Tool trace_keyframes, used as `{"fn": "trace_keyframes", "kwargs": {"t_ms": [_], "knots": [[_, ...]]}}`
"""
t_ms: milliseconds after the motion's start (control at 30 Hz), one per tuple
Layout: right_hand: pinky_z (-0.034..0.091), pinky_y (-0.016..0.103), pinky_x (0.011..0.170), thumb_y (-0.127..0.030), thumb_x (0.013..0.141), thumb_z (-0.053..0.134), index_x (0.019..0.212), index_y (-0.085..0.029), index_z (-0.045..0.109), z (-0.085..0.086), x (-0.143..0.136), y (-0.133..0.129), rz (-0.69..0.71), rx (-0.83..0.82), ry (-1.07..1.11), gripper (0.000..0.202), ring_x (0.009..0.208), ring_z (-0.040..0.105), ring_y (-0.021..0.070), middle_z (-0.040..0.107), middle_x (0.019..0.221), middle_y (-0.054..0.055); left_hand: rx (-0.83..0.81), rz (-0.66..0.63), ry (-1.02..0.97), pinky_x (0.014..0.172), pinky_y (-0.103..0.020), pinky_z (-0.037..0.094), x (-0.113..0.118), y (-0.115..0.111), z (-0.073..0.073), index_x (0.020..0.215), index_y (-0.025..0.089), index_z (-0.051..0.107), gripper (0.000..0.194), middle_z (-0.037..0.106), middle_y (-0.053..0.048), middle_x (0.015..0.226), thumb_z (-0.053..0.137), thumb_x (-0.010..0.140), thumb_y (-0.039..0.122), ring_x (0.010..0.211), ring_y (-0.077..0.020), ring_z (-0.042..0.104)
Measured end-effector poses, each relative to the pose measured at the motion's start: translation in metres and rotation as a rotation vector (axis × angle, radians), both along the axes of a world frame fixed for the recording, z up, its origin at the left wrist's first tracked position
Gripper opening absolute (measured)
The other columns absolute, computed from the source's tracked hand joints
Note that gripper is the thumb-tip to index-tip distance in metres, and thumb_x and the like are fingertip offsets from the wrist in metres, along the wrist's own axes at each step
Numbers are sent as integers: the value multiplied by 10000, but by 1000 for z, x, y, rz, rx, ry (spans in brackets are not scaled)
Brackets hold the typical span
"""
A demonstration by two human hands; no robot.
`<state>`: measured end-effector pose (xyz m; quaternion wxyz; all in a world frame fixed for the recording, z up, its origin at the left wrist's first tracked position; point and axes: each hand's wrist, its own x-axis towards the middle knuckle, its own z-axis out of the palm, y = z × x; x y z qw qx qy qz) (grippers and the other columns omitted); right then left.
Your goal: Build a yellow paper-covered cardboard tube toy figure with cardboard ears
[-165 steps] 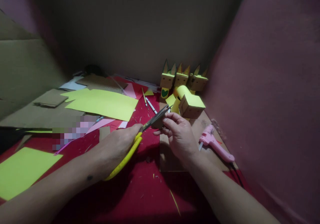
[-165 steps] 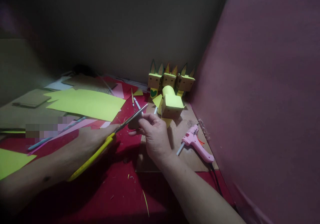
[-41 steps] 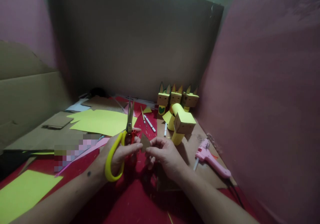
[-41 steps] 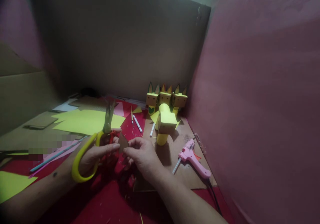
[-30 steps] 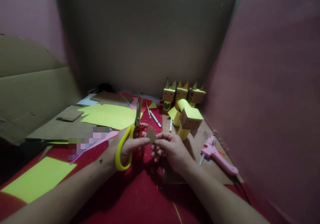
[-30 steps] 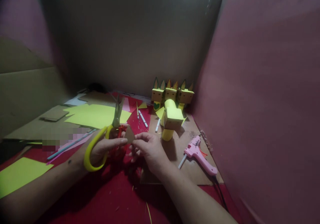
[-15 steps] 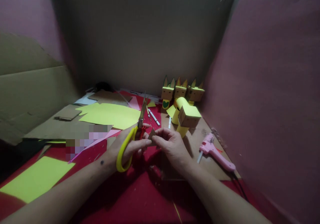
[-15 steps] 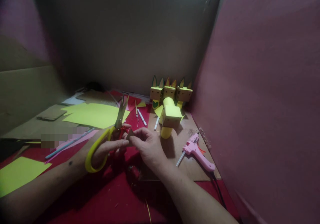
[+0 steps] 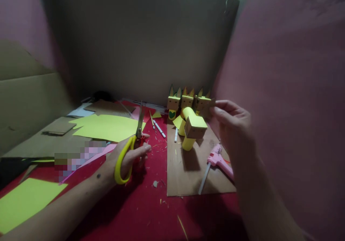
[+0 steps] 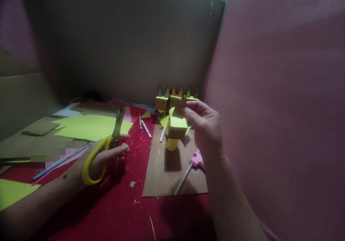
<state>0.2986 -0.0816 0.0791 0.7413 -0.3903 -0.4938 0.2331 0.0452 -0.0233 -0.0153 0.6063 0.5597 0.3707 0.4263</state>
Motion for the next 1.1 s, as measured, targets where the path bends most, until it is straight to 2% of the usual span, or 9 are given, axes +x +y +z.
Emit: {"fn": "trace_keyframes", "kwargs": {"t_ms": [100,133,267,567,833,1100], "knots": [[415,274,545,-221,571,795,679,-221,697,3,28,24,-37,-109,69,146,554,524,110,602,605,-33,-1,5,27,374,-229,337,0,0,-1,1190,190,530,608,568,54,565,788,704,448,386,-112,461],[411,275,539,-234,553,800,684,-217,688,0,32,31,-32,-173,80,173,541,515,109,593,594,-38,-2,-2,41,378,-227,334,0,0,-1,1192,183,535,602,564,55,558,778,713,455,388,-111,460],[418,282,545,-255,527,832,695,-188,698,-16,38,47,-16,-232,65,226,531,521,111,608,589,-29,15,-12,96,403,-231,360,-3,4,-5,1203,164,540,588,573,46,561,754,744,461,414,-118,490],[415,267,563,-273,556,835,719,-168,718,-28,46,52,16,-252,41,227,544,533,102,629,606,-27,-89,-13,42,384,-216,342,0,1,-2,1255,176,518,676,561,53,542,803,684,399,400,-117,463],[457,280,617,-239,526,800,732,-167,711,-29,37,48,35,-269,49,236,617,597,127,686,689,6,-23,-41,93,421,-228,403,-7,10,-10,1290,204,518,626,600,30,597,767,761,427,454,-140,529],[418,271,579,-260,540,791,718,-174,687,-29,39,50,19,-254,57,224,579,545,112,634,639,-19,-10,-40,106,415,-236,396,-5,5,-3,1284,175,514,648,589,35,578,765,752,447,432,-138,515]]}}
